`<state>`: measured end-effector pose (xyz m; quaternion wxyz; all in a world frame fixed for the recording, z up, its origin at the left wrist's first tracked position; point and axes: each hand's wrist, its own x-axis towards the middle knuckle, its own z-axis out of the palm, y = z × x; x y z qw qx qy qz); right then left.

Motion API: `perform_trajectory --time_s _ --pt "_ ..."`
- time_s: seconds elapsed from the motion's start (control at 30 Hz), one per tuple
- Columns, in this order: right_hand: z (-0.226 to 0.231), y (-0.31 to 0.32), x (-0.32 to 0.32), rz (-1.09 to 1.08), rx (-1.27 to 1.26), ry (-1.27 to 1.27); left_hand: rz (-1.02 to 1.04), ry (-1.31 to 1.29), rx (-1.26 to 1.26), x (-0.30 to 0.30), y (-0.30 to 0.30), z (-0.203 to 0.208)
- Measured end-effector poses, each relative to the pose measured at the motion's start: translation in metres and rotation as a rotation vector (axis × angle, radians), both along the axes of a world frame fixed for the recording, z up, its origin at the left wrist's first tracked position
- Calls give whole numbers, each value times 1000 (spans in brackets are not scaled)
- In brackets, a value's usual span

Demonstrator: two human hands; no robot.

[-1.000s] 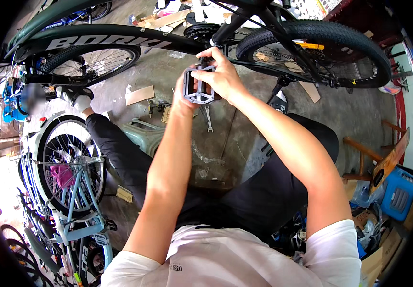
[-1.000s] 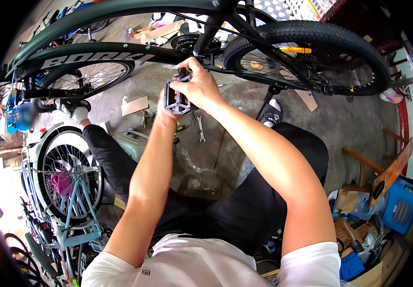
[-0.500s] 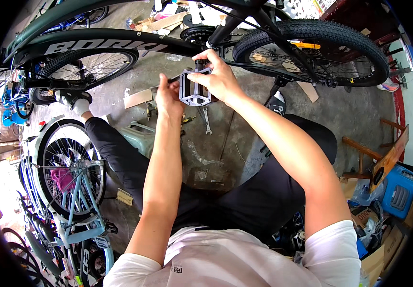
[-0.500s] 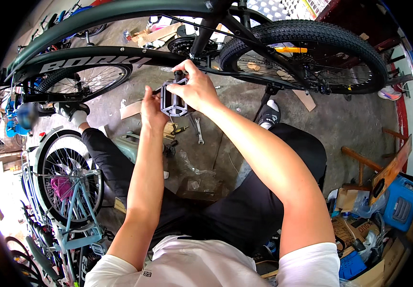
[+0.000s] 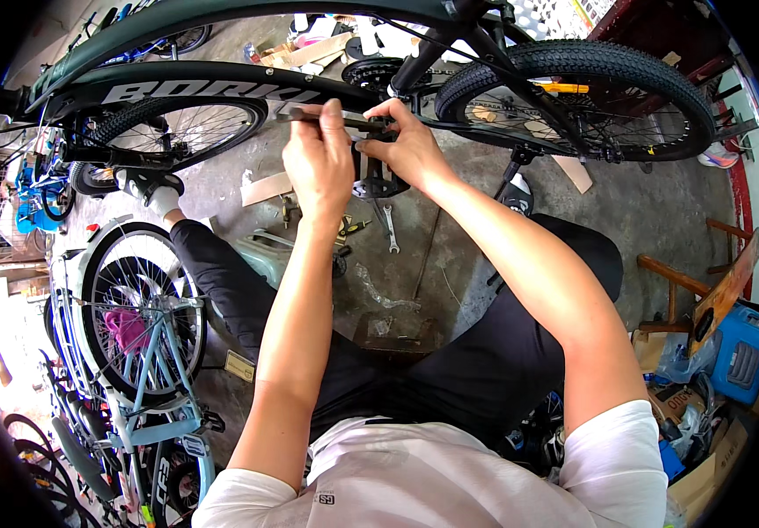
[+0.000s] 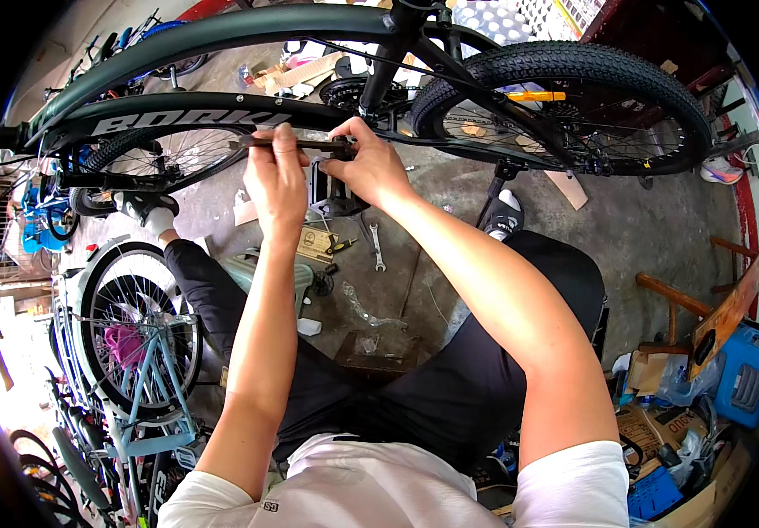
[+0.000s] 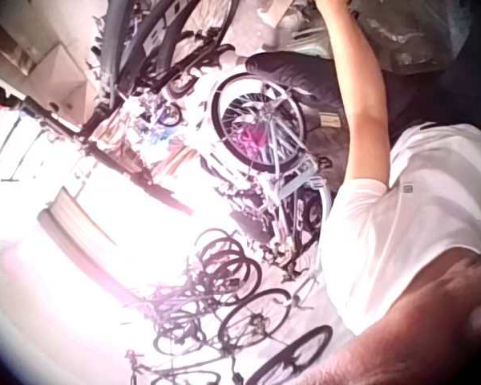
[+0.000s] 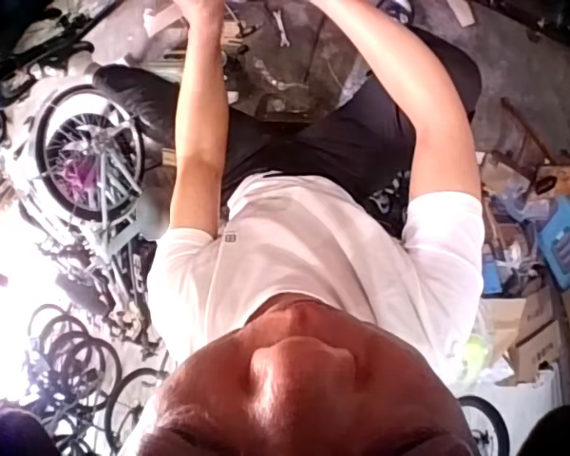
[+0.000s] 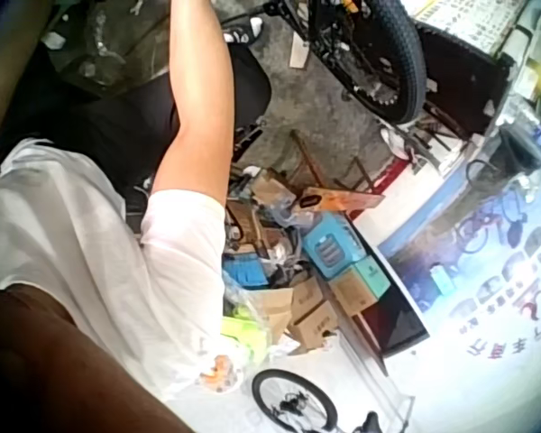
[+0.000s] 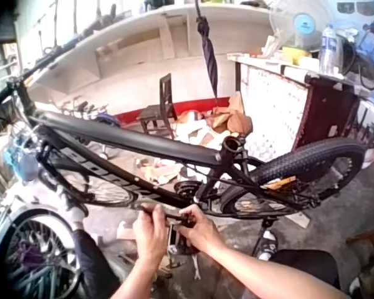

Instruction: The person unwraps bicycle pedals from plastic packaging, then attaches a pedal to the bicycle crank arm and tightens it using a wrench.

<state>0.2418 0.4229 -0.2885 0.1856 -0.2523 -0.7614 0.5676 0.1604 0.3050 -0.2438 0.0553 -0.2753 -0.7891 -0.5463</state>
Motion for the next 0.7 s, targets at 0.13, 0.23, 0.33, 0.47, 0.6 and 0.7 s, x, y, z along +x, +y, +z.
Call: perform_trajectory --time_s 0.13,0.23,0.33,0.47,0.6,0.7 --pt "-11 2 -2 26 -73 59 -29 274 -243 15 7 12" --pt "-17 2 -5 -41 57 29 -54 453 -317 23 16 19" --pt "-15 2 -3 -17 -33 -1 -68 432 -375 27 20 24" --pt "-25 3 -1 -29 164 57 -110 563 -394 30 30 19" --pt "-44 15 3 -20 189 28 -141 531 -432 37 38 21" --pt "-5 -1 0 -62 -1 21 -22 357 -425 28 26 19"
